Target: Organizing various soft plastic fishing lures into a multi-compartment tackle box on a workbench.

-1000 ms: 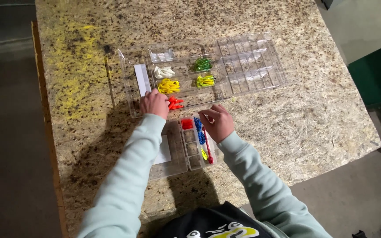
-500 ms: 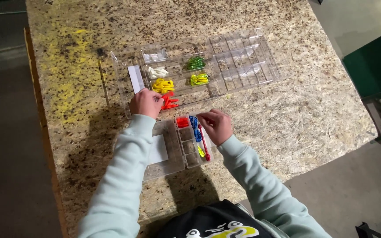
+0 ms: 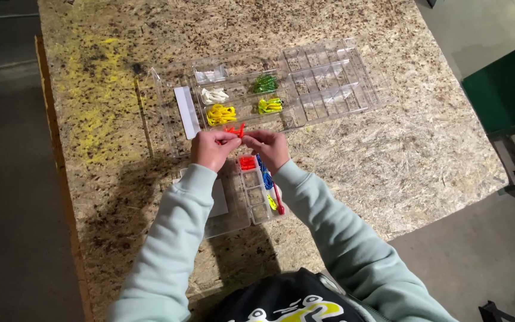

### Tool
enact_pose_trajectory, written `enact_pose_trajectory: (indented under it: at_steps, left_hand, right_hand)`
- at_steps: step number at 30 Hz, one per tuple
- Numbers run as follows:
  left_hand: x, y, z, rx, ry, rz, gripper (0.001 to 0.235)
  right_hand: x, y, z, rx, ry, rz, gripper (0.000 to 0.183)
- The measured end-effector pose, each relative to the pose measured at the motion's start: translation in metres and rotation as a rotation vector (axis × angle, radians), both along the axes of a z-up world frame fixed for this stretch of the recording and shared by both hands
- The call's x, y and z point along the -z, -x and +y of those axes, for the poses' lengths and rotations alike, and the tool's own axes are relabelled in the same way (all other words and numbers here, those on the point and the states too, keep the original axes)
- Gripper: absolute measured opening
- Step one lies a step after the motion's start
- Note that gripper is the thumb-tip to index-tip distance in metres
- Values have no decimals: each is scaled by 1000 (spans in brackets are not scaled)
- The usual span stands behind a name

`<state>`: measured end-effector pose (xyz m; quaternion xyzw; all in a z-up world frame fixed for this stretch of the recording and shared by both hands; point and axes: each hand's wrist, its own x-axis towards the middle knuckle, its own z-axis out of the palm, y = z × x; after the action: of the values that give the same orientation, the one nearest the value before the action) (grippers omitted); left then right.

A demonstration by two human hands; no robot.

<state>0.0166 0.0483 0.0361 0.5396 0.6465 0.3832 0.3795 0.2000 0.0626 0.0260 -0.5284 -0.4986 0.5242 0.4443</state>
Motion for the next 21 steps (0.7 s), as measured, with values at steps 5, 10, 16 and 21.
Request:
enact_pose_trajectory:
  at_steps: [5,10,16,21]
  left_hand:
    - [5,-6,13,79,0,177,20]
    - [51,26,53,53,58,460,14]
    - [88,25,86,177,215,713,15]
    - [94,18,102,288,291,862,32]
  right_hand:
    - [7,-21,7,27,14,-54,28]
    - [-3,-48,-4,-85,-218,-463,17]
    - [20,-61,-6,-385,-654,-645,8]
    - [48,-59,1,-525,-799,-1025,5]
